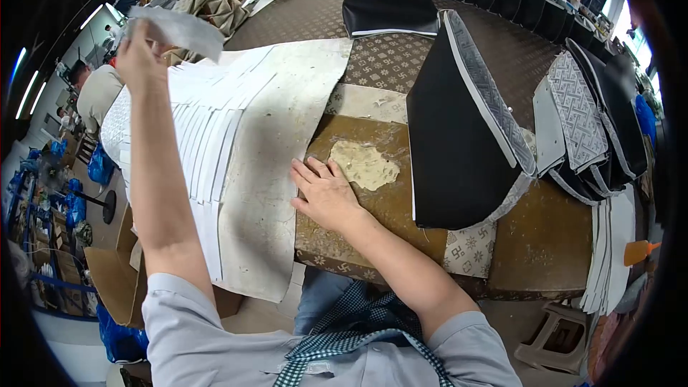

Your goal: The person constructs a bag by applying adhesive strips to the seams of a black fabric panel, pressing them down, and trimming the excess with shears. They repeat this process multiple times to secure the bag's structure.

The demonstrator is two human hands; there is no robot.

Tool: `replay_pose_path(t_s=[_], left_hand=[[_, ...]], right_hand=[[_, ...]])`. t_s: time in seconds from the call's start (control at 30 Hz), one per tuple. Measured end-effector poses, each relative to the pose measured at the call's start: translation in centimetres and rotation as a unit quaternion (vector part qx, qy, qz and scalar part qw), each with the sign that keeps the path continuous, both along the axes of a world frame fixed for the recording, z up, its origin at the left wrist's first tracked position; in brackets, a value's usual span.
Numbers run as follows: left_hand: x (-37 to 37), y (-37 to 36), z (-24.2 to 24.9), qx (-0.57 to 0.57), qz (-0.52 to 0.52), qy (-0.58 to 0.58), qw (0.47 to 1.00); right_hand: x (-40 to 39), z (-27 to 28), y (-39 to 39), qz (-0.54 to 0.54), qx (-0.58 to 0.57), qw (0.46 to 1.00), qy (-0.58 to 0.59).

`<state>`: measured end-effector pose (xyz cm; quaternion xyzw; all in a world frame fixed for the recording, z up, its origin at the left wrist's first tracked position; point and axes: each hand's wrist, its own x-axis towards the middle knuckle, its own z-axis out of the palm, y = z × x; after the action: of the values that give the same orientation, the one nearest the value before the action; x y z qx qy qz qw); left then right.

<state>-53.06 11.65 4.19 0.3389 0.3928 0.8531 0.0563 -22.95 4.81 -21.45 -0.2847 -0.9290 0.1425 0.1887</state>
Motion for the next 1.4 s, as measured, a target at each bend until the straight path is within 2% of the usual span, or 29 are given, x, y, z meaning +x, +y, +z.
replay_pose_path(t_s=[0.07,0.1,0.17,0.2,0.23,0.27,0.3,0.33,0.4,0.43,0.53,0.6,0.7,0.73,0.77,0.87,0.9,0.93,0.97,1.0,1.03,1.07,1.1,1.13,1.2,1.23,1.3,1.4], left_hand=[[1.5,-3.3,6.2,0.058,0.028,0.090,0.994],[1.3,-4.9,8.1,0.074,-0.019,0.138,0.987],[4.0,-8.0,8.9,0.040,-0.101,0.225,0.968],[6.8,-9.7,7.4,-0.010,-0.129,0.228,0.965],[9.7,-11.4,5.1,-0.059,-0.156,0.229,0.959],[11.2,-13.0,2.3,-0.100,-0.225,0.247,0.937],[16.9,-14.5,0.0,-0.112,-0.165,0.141,0.970],[17.9,-15.9,-2.2,-0.154,-0.219,0.177,0.947],[19.7,-17.8,-5.6,-0.219,-0.306,0.134,0.917],[21.1,-18.2,-6.7,-0.250,-0.307,0.106,0.912],[25.0,-19.1,-9.9,-0.295,-0.403,0.103,0.860],[28.8,-20.1,-11.2,-0.298,-0.460,0.131,0.826],[33.7,-21.8,-12.5,-0.301,-0.534,0.146,0.776],[35.1,-22.2,-13.5,-0.276,-0.547,0.170,0.772],[36.5,-22.7,-14.6,-0.250,-0.557,0.191,0.768],[39.5,-24.3,-17.0,-0.248,-0.544,0.237,0.766],[40.8,-25.0,-17.7,-0.238,-0.539,0.216,0.778],[41.5,-25.4,-17.7,-0.216,-0.505,0.293,0.783],[42.2,-25.7,-18.6,-0.161,-0.524,0.282,0.787],[42.2,-26.1,-18.8,-0.136,-0.551,0.293,0.769],[42.3,-26.3,-18.6,-0.099,-0.595,0.288,0.743],[42.4,-26.5,-18.3,-0.074,-0.645,0.280,0.707],[42.2,-26.4,-18.0,-0.057,-0.692,0.280,0.663],[41.9,-26.5,-17.9,-0.057,-0.729,0.261,0.630],[40.7,-26.8,-17.8,-0.063,-0.749,0.254,0.609],[40.1,-26.9,-17.8,-0.059,-0.756,0.237,0.607],[39.4,-27.6,-17.7,-0.051,-0.742,0.169,0.647],[38.2,-27.5,-18.4,-0.129,-0.682,0.173,0.698]], right_hand=[[-0.1,-0.1,0.2,0.000,-0.011,1.000,0.014],[-0.1,-0.3,0.3,-0.006,-0.020,0.999,0.035],[1.0,0.3,0.5,-0.018,-0.077,0.974,0.213],[1.4,0.6,0.6,-0.028,-0.098,0.942,0.321],[1.7,1.2,1.0,-0.059,0.012,0.926,0.373],[2.2,1.8,0.9,-0.065,0.016,0.911,0.408],[2.9,2.5,0.6,-0.071,0.021,0.894,0.441],[3.9,3.7,-0.3,-0.061,-0.007,0.877,0.476],[7.5,4.9,-3.5,-0.052,-0.156,0.871,0.463],[9.2,5.7,-5.2,-0.064,-0.231,0.850,0.470],[15.4,7.3,-9.2,-0.080,-0.336,0.817,0.461],[19.0,8.1,-11.3,-0.089,-0.274,0.838,0.463],[23.4,9.4,-15.1,-0.156,-0.228,0.857,0.436],[24.7,9.6,-16.5,-0.189,-0.245,0.853,0.420],[25.9,9.3,-17.7,-0.207,-0.217,0.853,0.427],[28.6,8.6,-21.2,-0.269,-0.172,0.842,0.434],[29.3,7.8,-22.0,-0.288,-0.148,0.838,0.439],[29.8,7.0,-22.6,-0.313,-0.124,0.826,0.453],[30.6,6.1,-22.8,-0.357,-0.097,0.812,0.451],[31.6,5.1,-23.0,-0.398,-0.072,0.797,0.448],[32.8,3.6,-22.6,-0.422,-0.126,0.730,0.523],[34.9,2.9,-21.9,-0.464,-0.174,0.682,0.538],[36.6,2.5,-20.7,-0.479,-0.131,0.664,0.559],[39.5,1.0,-19.3,-0.507,-0.116,0.666,0.535],[44.1,0.3,-17.3,-0.567,-0.129,0.681,0.445],[46.1,0.0,-16.3,-0.609,-0.106,0.711,0.336],[47.5,1.1,-14.9,-0.628,-0.081,0.747,0.204],[48.2,2.3,-14.1,-0.613,-0.047,0.788,0.021]])
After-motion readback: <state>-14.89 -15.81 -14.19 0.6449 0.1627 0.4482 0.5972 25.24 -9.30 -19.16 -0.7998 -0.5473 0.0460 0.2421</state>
